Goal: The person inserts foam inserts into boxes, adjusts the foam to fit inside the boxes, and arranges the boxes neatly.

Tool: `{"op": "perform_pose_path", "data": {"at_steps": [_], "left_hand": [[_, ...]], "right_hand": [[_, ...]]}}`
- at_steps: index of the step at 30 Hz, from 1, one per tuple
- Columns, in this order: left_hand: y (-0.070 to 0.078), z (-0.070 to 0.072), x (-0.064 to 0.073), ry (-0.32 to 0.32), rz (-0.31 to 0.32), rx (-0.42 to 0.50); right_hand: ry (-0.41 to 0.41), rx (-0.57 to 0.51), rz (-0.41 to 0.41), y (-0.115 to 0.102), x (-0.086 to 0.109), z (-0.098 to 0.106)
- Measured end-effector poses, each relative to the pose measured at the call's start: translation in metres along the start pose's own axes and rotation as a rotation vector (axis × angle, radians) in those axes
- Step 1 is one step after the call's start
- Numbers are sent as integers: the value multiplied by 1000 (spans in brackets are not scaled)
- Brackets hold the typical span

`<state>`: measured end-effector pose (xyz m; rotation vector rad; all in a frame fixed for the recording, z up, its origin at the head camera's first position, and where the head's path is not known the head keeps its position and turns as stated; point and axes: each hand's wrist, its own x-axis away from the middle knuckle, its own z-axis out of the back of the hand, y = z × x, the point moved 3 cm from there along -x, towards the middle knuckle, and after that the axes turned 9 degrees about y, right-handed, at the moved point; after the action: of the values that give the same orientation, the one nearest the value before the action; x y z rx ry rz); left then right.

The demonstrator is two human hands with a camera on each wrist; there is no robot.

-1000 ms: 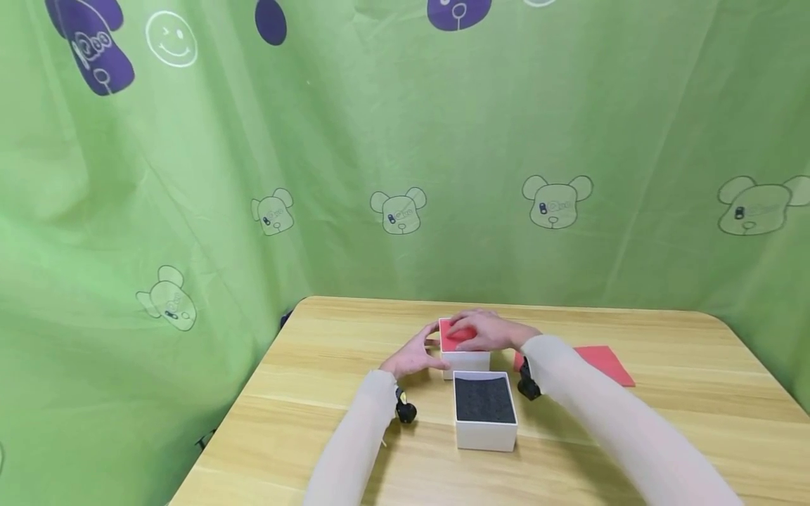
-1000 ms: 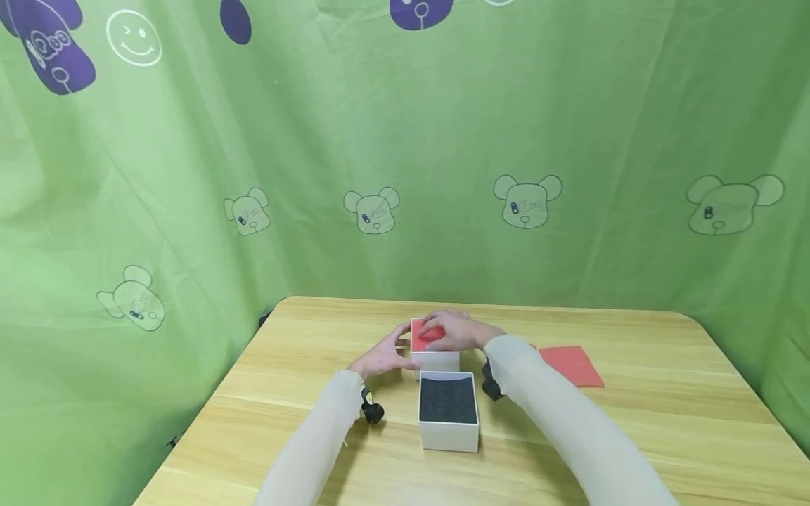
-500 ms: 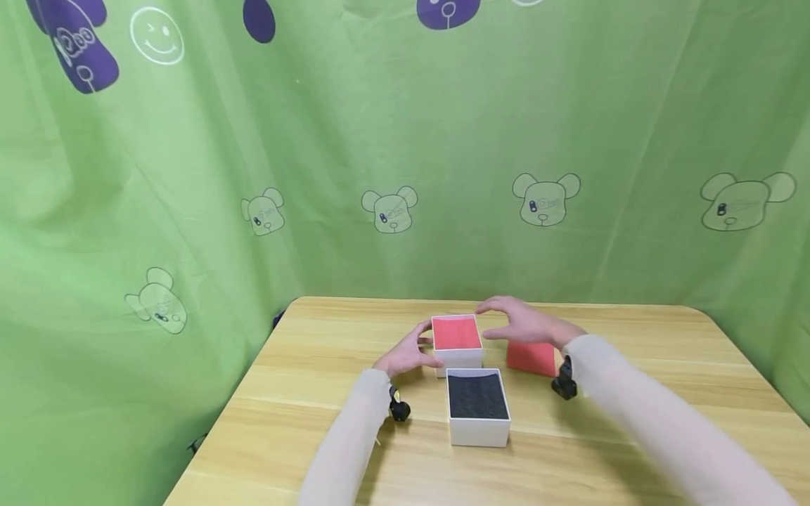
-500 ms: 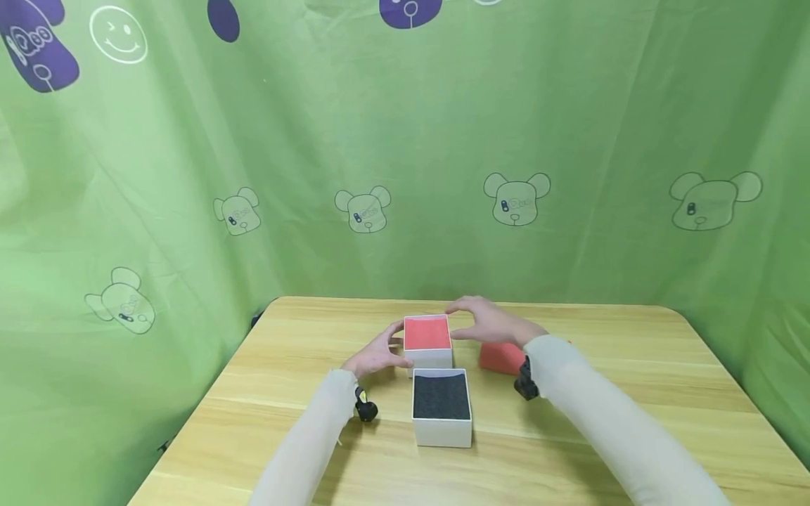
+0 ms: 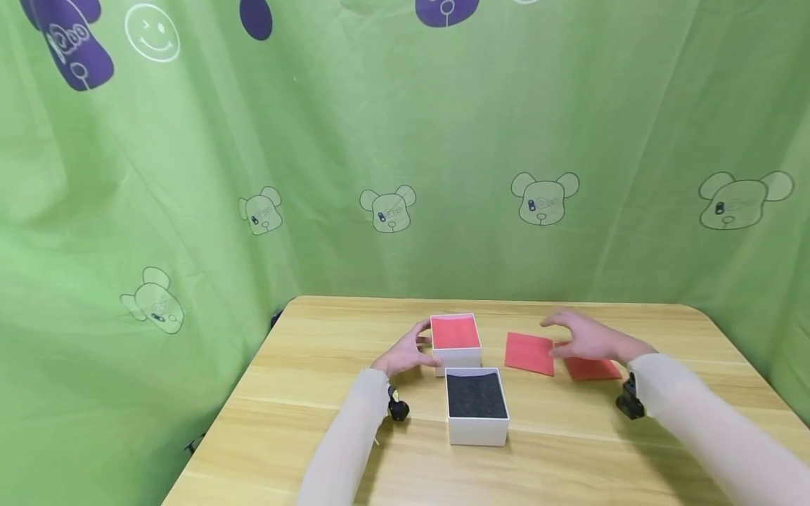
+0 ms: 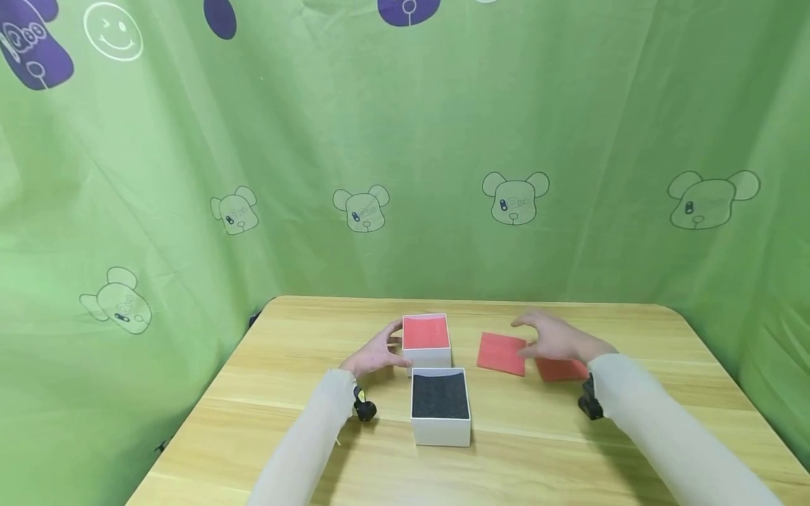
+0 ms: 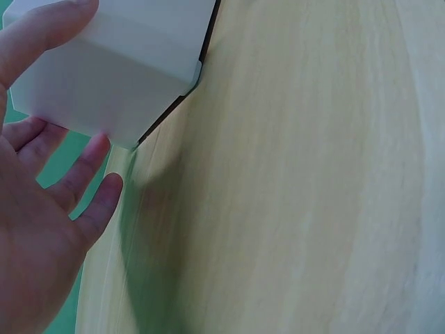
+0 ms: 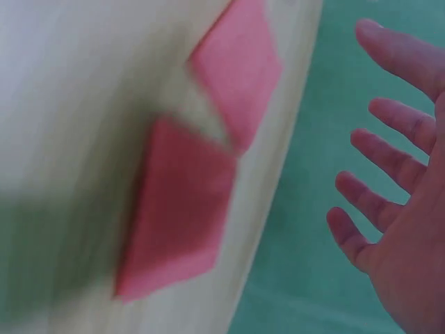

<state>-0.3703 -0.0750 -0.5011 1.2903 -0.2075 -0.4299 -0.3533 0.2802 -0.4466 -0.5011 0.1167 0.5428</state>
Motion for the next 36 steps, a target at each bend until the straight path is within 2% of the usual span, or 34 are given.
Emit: {"op": "perform_pose_path", "data": {"at_steps": [6, 12, 21, 27, 36], "left_hand": [[-16, 1, -4, 30, 7, -2], [-19, 1, -5, 48, 1, -24], [-16, 1, -5, 55, 4, -50], [-19, 1, -6, 47, 11, -43], [-18, 3, -8, 51, 12, -47]], "right_hand": [[-26, 54, -10, 29, 17, -6], [-41, 95, -43, 47, 25, -14], [-77, 89, -96, 58, 30, -22], [-101, 76, -123, 64, 32, -26], [-96, 37, -137, 77, 32, -31]]}}
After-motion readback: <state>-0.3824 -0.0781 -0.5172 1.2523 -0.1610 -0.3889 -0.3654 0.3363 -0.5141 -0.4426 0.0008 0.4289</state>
